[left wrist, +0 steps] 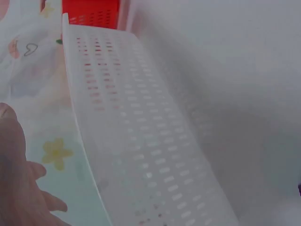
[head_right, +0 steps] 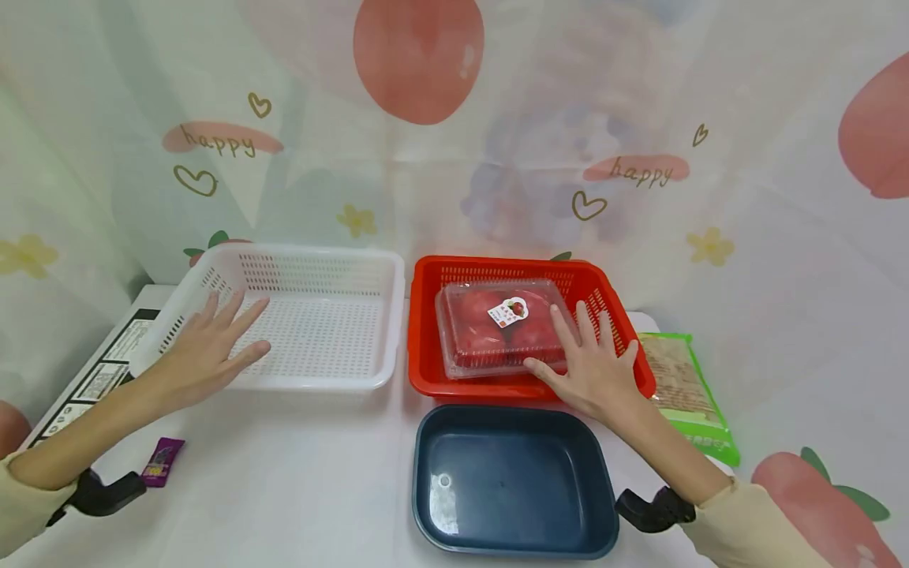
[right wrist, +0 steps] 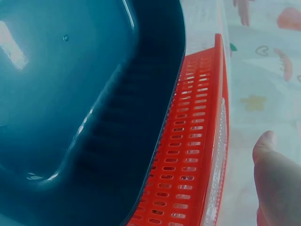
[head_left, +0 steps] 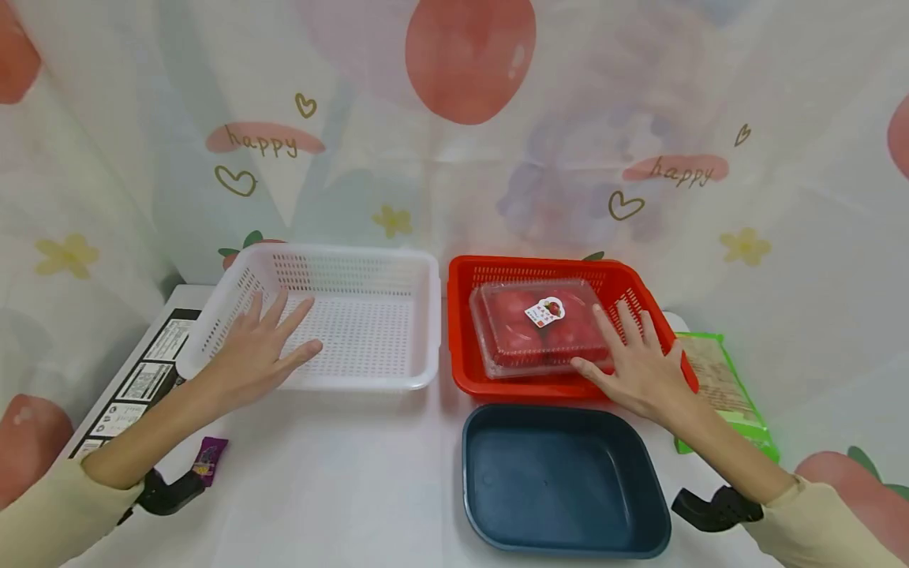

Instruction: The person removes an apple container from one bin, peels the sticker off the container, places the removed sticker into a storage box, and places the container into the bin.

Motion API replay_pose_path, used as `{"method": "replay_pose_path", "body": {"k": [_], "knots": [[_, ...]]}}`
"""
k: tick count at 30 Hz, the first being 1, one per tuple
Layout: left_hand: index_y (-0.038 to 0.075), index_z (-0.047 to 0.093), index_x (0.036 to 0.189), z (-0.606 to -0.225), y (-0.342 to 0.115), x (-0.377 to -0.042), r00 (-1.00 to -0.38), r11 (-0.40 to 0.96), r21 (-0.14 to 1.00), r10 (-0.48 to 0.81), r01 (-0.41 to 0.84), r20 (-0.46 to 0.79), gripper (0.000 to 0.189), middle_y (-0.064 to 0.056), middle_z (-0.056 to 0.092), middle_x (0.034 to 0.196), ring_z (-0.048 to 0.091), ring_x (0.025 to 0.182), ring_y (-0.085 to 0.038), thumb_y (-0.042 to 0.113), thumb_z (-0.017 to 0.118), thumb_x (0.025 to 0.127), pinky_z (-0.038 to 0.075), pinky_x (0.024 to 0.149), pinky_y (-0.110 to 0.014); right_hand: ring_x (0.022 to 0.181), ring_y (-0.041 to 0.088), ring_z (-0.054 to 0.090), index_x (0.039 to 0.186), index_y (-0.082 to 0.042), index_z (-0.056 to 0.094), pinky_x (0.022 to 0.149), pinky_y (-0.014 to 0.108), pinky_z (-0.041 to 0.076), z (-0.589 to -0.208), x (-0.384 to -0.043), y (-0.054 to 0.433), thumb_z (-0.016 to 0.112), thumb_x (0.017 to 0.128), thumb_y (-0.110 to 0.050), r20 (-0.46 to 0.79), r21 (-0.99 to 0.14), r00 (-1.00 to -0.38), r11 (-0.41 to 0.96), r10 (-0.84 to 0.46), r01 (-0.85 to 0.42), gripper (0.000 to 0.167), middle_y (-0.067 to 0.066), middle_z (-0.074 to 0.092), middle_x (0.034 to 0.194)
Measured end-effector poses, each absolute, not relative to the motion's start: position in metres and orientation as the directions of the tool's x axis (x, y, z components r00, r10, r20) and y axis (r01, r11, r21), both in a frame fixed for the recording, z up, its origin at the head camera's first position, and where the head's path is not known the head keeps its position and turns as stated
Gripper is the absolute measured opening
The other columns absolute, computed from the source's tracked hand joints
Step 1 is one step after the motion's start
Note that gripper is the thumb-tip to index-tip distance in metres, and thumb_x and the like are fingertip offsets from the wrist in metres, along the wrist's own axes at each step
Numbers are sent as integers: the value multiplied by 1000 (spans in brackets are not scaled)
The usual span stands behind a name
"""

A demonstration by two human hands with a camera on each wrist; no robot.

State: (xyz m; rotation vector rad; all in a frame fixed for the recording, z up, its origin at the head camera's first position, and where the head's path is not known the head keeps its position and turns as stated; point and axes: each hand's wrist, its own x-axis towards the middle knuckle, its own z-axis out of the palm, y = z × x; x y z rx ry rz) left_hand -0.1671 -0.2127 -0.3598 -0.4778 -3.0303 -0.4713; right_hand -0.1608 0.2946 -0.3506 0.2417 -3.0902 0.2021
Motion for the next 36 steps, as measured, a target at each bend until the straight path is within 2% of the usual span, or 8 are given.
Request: {"method": "replay_pose_path", "body": {"k": [8, 14, 20, 24, 29, 36], "knots": [[16, 15, 156, -363, -201, -169, -958, 854, 436, 273, 283, 86, 76, -23, 5, 162, -4, 144, -56, 56, 41, 98, 6, 110, -75, 143, 54, 10, 157, -20, 5, 99, 85, 9, -352, -162, 293, 54, 86, -63, 19, -147, -989, 978, -145, -146, 96, 27, 7, 160], [17, 16, 156, -372, -195, -170, -958, 846, 453, 274, 280, 79, 75, -24, 5, 162, -1, 144, -57, 56, 40, 98, 7, 111, -75, 143, 54, 11, 157, -20, 4, 99, 85, 10, -352, -165, 295, 54, 86, -62, 22, -160, -990, 977, -139, -141, 96, 27, 8, 160], [17, 12, 157, -379, -194, -171, -965, 810, 529, 246, 255, 88, 73, -23, 3, 162, -4, 144, -56, 53, 38, 99, 5, 110, -75, 142, 48, 20, 157, -20, 12, 103, 81, 16, -356, -171, 295, 60, 86, -56, 113, -216, -979, 958, -168, -189, 93, 24, 18, 159], [22, 8, 157, -380, -192, -171, -972, 765, 603, 220, 225, 84, 71, -21, 1, 163, -7, 146, -52, 52, 37, 100, 6, 107, -79, 141, 46, 24, 156, -18, 18, 104, 78, 21, -361, -176, 292, 64, 84, -50, 181, -252, -966, 940, -187, -230, 91, 24, 23, 157], [26, 5, 157, -381, -189, -167, -975, 730, 651, 207, 207, 78, 71, -16, -2, 164, -9, 147, -49, 53, 37, 100, 6, 105, -81, 140, 46, 25, 156, -18, 17, 104, 77, 24, -366, -182, 292, 65, 85, -48, 186, -271, -964, 934, -188, -234, 91, 24, 24, 157], [24, 7, 157, -378, -176, -159, -969, 678, 694, 204, 241, 136, 70, -12, 1, 165, -7, 149, -47, 50, 39, 101, 5, 108, -78, 138, 43, 30, 155, -16, 20, 100, 73, 35, -371, -191, 304, 68, 84, -40, 216, -354, -960, 902, -179, -248, 89, 21, 28, 156]]}}
